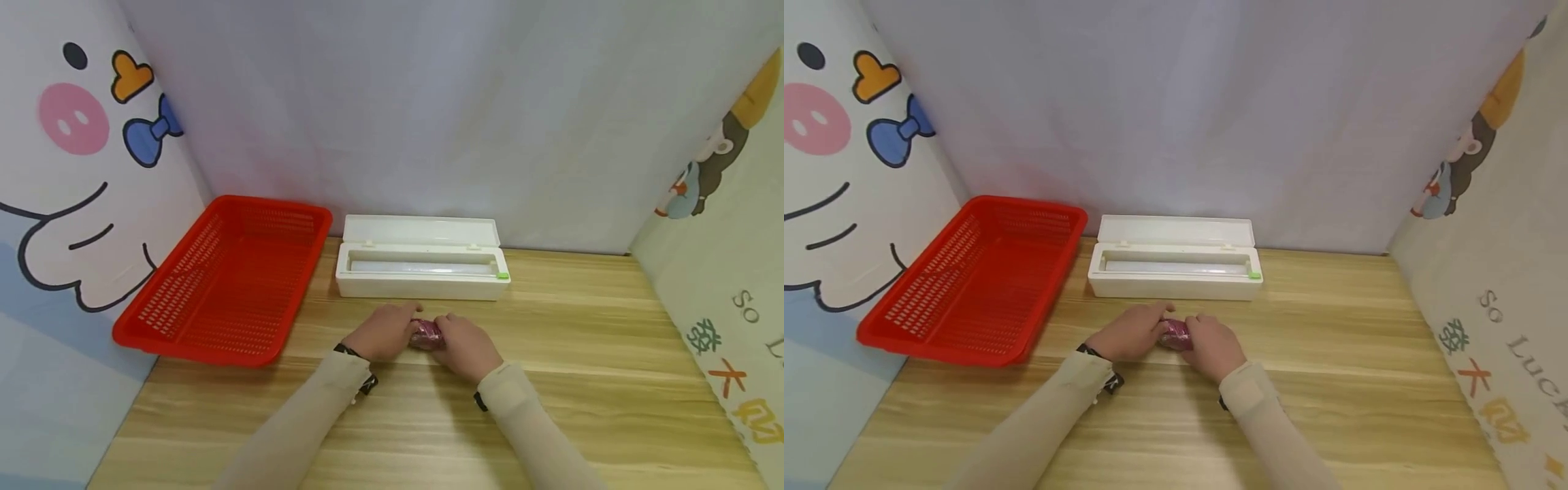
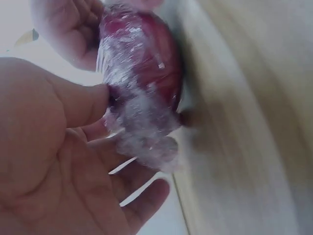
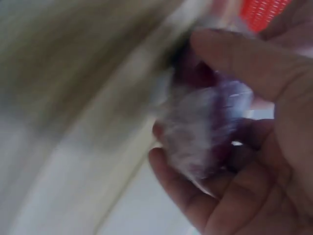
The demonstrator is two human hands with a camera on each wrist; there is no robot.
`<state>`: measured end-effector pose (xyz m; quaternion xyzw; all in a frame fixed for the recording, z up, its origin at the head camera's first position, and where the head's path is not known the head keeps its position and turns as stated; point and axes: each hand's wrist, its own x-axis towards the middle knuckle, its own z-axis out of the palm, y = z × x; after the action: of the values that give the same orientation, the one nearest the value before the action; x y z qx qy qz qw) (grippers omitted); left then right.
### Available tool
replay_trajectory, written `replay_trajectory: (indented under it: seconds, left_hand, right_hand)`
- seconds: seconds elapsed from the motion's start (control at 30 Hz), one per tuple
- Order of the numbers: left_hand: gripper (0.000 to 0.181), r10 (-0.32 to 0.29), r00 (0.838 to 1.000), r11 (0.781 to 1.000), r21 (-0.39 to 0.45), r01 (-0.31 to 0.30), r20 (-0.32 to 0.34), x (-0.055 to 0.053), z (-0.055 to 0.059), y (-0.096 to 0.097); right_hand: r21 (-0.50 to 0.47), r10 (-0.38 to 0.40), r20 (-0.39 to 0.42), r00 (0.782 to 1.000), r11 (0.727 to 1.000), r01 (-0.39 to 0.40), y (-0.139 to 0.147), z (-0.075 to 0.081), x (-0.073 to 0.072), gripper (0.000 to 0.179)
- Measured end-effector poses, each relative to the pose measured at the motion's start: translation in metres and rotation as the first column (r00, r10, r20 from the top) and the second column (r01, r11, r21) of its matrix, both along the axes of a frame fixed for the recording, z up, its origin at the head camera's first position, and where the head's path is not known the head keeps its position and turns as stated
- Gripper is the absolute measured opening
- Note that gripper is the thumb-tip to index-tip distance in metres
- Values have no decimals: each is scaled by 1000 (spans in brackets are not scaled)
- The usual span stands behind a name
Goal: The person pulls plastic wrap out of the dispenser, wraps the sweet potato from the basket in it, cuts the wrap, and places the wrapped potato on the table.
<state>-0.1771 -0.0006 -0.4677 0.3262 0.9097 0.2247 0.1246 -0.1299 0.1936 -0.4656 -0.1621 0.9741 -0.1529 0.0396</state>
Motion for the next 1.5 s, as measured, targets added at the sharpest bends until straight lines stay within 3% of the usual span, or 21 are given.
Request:
replay_trajectory:
  seconds: [0.1,0.23,0.4,0.53,0.63,0.73,0.97,1.1,1.23,1.33,1.5]
  left_hand:
    - [33,-13,999,999,43,15,-30,3,-1,1]
    - [40,-3,994,997,70,11,-110,8,-5,1]
    - [45,-5,974,995,98,27,-225,12,-13,3]
    - [44,15,962,993,115,17,-274,12,-15,0]
    - [41,9,963,993,112,22,-269,9,-16,-5]
    - [38,-24,975,995,93,46,-222,5,-17,-12]
    - [36,-50,997,998,46,53,-53,1,-17,-19]
    - [39,-38,999,997,64,38,-10,3,-13,-20]
    - [46,23,999,996,86,-25,22,4,-13,-22]
    - [54,33,999,995,89,-33,-6,5,-13,-23]
    - [50,-38,994,994,99,48,-105,6,-12,-23]
  right_hand:
    - [-55,16,48,999,998,-13,8,-3,-2,43]
    - [-108,28,116,993,994,-15,19,-4,-8,50]
    - [-131,23,179,984,991,1,25,-5,-12,61]
    - [-166,0,183,983,986,31,19,-5,-12,66]
    - [-174,-57,128,990,982,79,14,-2,-9,66]
    - [-154,-93,44,995,983,99,9,3,-5,59]
    - [-34,-43,-113,993,999,39,2,6,3,44]
    - [0,-22,-102,995,1000,22,-1,4,5,39]
    - [23,0,-70,998,1000,2,-1,4,5,40]
    - [8,24,-25,999,1000,-24,1,6,3,39]
    - [-87,90,84,992,993,-83,9,5,-5,37]
